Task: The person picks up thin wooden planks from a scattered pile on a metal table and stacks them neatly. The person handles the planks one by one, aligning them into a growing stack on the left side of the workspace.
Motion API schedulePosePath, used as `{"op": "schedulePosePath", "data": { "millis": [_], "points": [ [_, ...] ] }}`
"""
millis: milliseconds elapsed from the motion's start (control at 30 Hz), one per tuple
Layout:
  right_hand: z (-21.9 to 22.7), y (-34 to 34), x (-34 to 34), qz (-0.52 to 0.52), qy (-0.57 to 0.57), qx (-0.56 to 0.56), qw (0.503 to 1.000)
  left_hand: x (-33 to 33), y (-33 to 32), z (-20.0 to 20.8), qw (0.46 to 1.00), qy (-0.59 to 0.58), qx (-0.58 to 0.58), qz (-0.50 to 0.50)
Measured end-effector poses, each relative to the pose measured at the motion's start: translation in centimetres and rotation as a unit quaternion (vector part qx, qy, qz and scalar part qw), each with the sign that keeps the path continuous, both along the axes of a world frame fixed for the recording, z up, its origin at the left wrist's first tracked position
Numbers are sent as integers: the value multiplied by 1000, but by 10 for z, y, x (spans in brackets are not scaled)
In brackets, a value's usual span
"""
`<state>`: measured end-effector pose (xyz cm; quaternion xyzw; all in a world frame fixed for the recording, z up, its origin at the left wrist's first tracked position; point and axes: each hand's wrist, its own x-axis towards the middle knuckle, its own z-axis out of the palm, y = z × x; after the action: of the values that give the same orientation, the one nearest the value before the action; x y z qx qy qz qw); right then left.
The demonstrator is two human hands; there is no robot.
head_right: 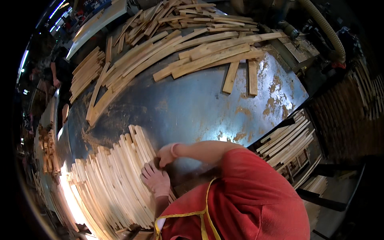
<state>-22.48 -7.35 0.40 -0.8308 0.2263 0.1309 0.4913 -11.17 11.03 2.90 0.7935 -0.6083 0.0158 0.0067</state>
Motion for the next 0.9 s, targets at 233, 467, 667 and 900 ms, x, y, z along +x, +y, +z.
{"op": "schedulePosePath", "data": {
  "millis": [233,467,667,900],
  "points": [
    [60,-247,-208,-360,-43,-452,815,-10,-13,16,1000,4,11,2],
    [98,-369,-275,-198,302,-462,810,2,-10,3,999,-19,-8,-27],
    [92,-325,-249,-128,183,-359,906,-7,-12,5,1000,-14,15,18],
    [30,-221,-255,-276,54,106,954,-2,-11,11,1000,14,0,4]
  ]
}}
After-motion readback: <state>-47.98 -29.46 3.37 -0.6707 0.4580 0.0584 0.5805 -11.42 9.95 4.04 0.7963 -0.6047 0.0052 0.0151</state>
